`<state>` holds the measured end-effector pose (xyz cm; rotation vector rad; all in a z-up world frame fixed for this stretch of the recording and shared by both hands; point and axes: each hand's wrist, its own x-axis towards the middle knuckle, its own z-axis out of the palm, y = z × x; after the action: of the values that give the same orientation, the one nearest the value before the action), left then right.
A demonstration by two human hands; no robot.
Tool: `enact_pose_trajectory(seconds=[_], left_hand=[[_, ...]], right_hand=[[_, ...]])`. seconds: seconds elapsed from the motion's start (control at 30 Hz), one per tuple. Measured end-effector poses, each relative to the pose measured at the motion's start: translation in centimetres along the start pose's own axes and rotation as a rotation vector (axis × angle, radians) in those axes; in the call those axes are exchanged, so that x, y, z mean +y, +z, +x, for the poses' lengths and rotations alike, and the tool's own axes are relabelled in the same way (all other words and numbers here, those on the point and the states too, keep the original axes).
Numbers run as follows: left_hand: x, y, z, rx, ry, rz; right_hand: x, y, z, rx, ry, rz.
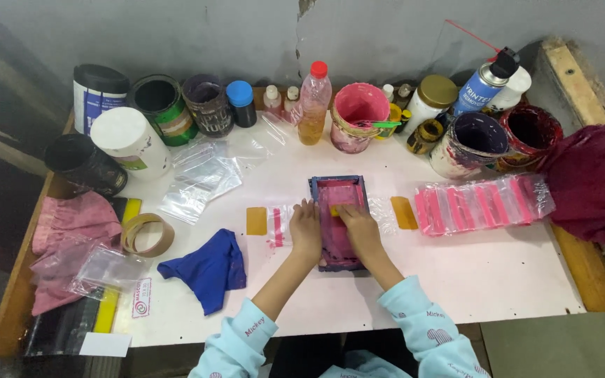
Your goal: Manually screen printing designs onto small pink plastic bags using a squeegee and a screen frame.
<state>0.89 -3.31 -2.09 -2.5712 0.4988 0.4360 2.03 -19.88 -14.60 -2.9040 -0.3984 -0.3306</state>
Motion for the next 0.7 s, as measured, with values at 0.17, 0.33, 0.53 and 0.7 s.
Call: enact_pose_trajectory(seconds=[0.17, 0.33, 0.53, 0.7], left_hand=[[-0.8, 0.3, -3.3, 0.024, 0.125, -0.386], [1.8, 4.2, -4.5, 0.088, 0.132, -0.706], [3.4, 6.3, -3.4, 0.282, 0.087, -0.603], [5.2, 8.0, -1.9, 0.294, -0.013, -0.488]], right_hand=[[0.8, 0.6, 1.6, -0.019, 0.013, 0.028], [0.9, -1.7, 3.5, -0.095, 0.017, 0.055], [0.9, -4.6, 5.7, -0.237, -0.021, 0.044], [0.7, -5.6, 7.4, -0.325, -0.048, 0.022]])
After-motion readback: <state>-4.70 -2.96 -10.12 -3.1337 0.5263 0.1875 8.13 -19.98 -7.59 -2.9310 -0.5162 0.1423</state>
